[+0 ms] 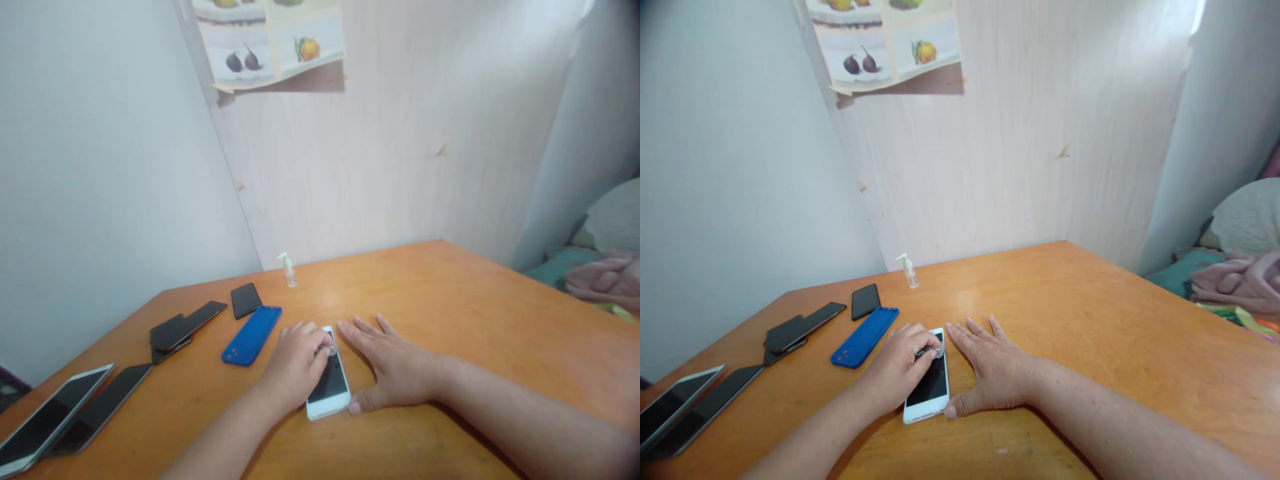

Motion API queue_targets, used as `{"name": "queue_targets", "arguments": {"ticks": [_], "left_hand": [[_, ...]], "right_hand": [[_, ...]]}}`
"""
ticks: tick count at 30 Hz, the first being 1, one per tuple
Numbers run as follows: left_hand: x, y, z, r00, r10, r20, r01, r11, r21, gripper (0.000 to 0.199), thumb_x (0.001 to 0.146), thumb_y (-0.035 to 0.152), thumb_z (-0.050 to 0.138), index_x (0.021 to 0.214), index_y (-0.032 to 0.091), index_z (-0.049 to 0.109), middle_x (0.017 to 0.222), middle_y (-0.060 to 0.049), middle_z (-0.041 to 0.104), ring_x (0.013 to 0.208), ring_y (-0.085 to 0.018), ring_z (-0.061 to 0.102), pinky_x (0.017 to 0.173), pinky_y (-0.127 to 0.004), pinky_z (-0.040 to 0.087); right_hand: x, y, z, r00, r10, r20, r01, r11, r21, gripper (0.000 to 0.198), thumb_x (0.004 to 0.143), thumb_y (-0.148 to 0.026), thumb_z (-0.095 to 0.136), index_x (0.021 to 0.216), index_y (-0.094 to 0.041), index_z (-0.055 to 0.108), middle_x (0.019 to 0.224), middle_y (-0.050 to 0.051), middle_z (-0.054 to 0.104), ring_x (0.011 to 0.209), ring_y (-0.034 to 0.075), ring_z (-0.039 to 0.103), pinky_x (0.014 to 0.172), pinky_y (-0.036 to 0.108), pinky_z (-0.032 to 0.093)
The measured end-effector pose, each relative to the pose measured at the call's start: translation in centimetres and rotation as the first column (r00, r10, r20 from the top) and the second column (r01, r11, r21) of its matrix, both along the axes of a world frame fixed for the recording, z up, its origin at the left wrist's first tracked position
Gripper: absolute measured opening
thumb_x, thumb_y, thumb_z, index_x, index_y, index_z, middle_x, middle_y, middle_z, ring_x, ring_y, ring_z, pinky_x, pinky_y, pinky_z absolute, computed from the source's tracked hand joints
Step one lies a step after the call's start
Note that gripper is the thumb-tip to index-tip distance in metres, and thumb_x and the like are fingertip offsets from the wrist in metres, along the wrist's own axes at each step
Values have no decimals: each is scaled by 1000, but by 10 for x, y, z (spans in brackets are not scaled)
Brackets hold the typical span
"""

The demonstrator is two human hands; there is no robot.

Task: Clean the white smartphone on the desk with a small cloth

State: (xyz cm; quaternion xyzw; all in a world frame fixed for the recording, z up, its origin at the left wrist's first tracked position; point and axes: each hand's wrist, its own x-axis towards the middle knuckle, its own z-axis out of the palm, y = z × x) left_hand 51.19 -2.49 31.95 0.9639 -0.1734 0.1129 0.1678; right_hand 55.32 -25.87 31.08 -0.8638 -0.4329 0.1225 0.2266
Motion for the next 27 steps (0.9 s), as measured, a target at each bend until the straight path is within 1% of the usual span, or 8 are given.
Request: {"name": "queue_targets", "arguments": {"ticks": [3, 5, 10, 13, 16, 18, 22, 27], "left_hand": [[7, 9, -2, 991, 118, 64, -120, 992, 31, 14, 92, 24, 53, 91, 25, 67, 97, -5, 67, 97, -23, 59, 81, -35, 39], [12, 15, -4, 985, 156, 72, -158, 987, 21, 15, 92, 23, 53, 90, 24, 68, 97, -5, 67, 97, -23, 59, 82, -35, 40], [10, 8, -3, 998, 40, 38, -42, 998, 41, 17, 93, 25, 52, 95, 26, 69, 99, -5, 68, 99, -23, 59, 83, -36, 39], [10, 4, -4, 994, 83, 65, -88, 993, 78, 17, 93, 26, 53, 97, 27, 69, 100, -5, 69, 100, -24, 58, 82, -37, 38], [15, 8, -7, 982, 160, 100, -166, 984, 58, 18, 94, 27, 52, 96, 26, 70, 100, -5, 70, 99, -24, 59, 83, -36, 38], [18, 9, -9, 984, 144, 100, -149, 988, 45, 19, 94, 27, 52, 98, 27, 70, 100, -4, 70, 98, -24, 59, 84, -36, 39], [17, 7, -8, 995, 40, 94, -48, 996, 80, 21, 95, 29, 52, 102, 28, 72, 99, -4, 69, 98, -23, 58, 84, -35, 40], [21, 11, -11, 982, 144, 121, -153, 986, 69, 23, 95, 32, 52, 103, 28, 73, 98, -5, 68, 95, -23, 59, 82, -35, 41]], "right_hand": [[-1, 0, 0, 1000, -9, 0, 9, 1000, 10, 116, 73, -70, 66, 159, -21, 6, 164, 12, 14, 150, 38, 5, 119, 59, -7], [-1, 0, 0, 1000, -8, 1, 8, 1000, 12, 115, 74, -70, 66, 159, -20, 5, 164, 12, 14, 150, 37, 5, 119, 58, -8], [1, 1, -4, 1000, 6, 6, -6, 1000, 27, 117, 73, -71, 66, 159, -20, 5, 164, 11, 15, 150, 38, 5, 119, 59, -8], [3, 1, -7, 1000, 4, 12, -4, 999, 37, 118, 71, -72, 67, 159, -20, 6, 164, 11, 16, 150, 38, 5, 118, 59, -8], [4, 1, -7, 1000, 5, 9, -5, 999, 44, 118, 71, -72, 67, 159, -20, 7, 163, 11, 19, 150, 38, 6, 118, 58, -9], [4, 1, -7, 1000, 5, 5, -5, 999, 45, 118, 71, -72, 66, 159, -20, 7, 163, 12, 19, 150, 37, 7, 119, 58, -9], [2, 1, -4, 1000, 9, -2, -9, 999, 38, 118, 72, -73, 65, 159, -18, 7, 163, 13, 19, 150, 37, 6, 118, 58, -11], [2, 2, -2, 1000, -1, -11, 1, 999, 52, 116, 72, -72, 66, 159, -19, 9, 163, 11, 19, 150, 37, 5, 118, 58, -11]]}}
